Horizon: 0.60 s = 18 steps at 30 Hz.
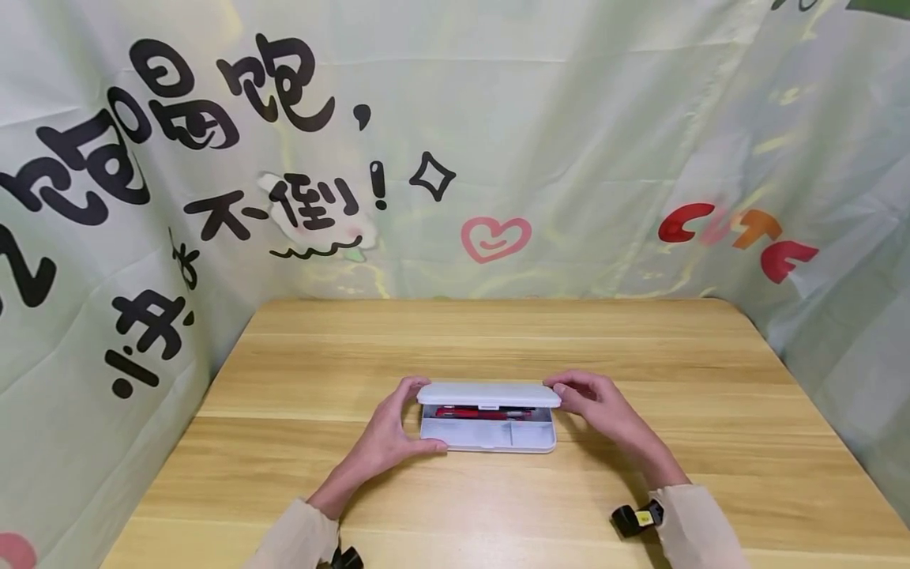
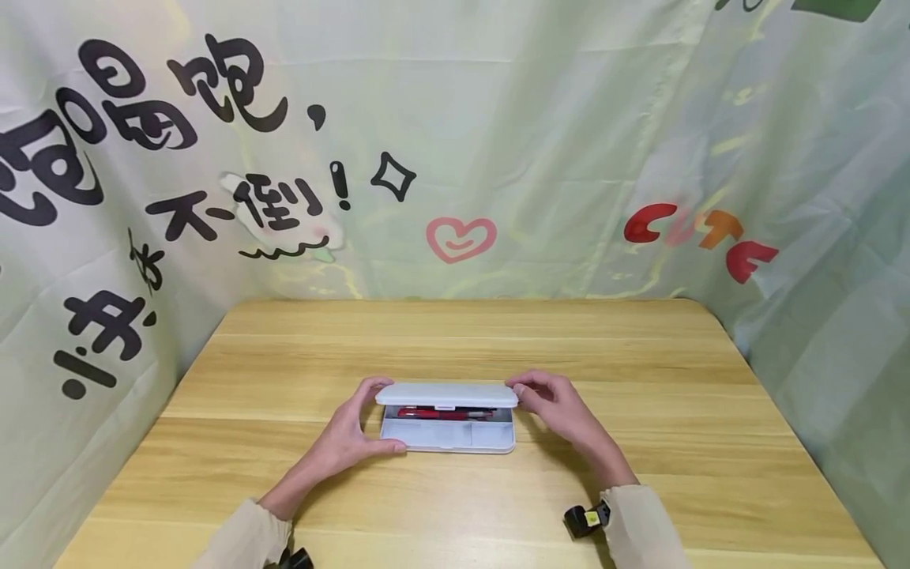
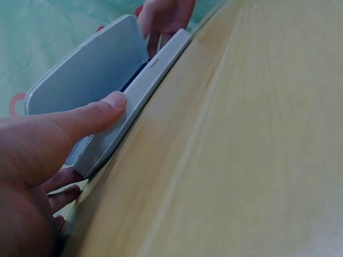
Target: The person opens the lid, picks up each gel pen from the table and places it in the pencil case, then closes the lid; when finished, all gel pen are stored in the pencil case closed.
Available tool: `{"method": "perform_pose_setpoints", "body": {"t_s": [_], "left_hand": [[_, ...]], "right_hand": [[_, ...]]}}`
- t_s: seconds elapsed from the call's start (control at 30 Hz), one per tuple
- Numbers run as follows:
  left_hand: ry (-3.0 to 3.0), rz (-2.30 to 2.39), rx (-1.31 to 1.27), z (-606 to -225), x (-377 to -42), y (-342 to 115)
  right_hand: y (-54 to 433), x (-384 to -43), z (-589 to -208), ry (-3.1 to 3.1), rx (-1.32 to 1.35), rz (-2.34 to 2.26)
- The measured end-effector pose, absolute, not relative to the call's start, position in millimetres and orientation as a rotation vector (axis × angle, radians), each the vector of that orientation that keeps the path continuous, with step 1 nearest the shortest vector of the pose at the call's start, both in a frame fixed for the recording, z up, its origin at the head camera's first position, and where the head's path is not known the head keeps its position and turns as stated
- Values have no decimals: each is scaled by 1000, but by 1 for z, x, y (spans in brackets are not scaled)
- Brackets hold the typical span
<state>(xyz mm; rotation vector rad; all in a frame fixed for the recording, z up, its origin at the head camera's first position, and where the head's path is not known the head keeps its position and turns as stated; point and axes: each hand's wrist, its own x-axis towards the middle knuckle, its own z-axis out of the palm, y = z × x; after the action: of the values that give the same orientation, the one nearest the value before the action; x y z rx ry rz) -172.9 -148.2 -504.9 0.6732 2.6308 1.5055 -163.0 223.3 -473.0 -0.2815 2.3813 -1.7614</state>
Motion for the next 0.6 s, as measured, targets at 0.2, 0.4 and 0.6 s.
{"method": "perform_pose_setpoints", "body": {"t_s": [0.2,0.4,0.6], "left_hand": [[2648,1496,726,-506,-173,-148],[2660,1477,730,-505,-172,-148],[2656,1383,760,-502,-173,-151]], "right_hand": [[229,-158,-466,2409,-402,-1586],[229,-156,-462,2386,-594,-1496],[228,-158,-459,2411,-650,-1427]]}}
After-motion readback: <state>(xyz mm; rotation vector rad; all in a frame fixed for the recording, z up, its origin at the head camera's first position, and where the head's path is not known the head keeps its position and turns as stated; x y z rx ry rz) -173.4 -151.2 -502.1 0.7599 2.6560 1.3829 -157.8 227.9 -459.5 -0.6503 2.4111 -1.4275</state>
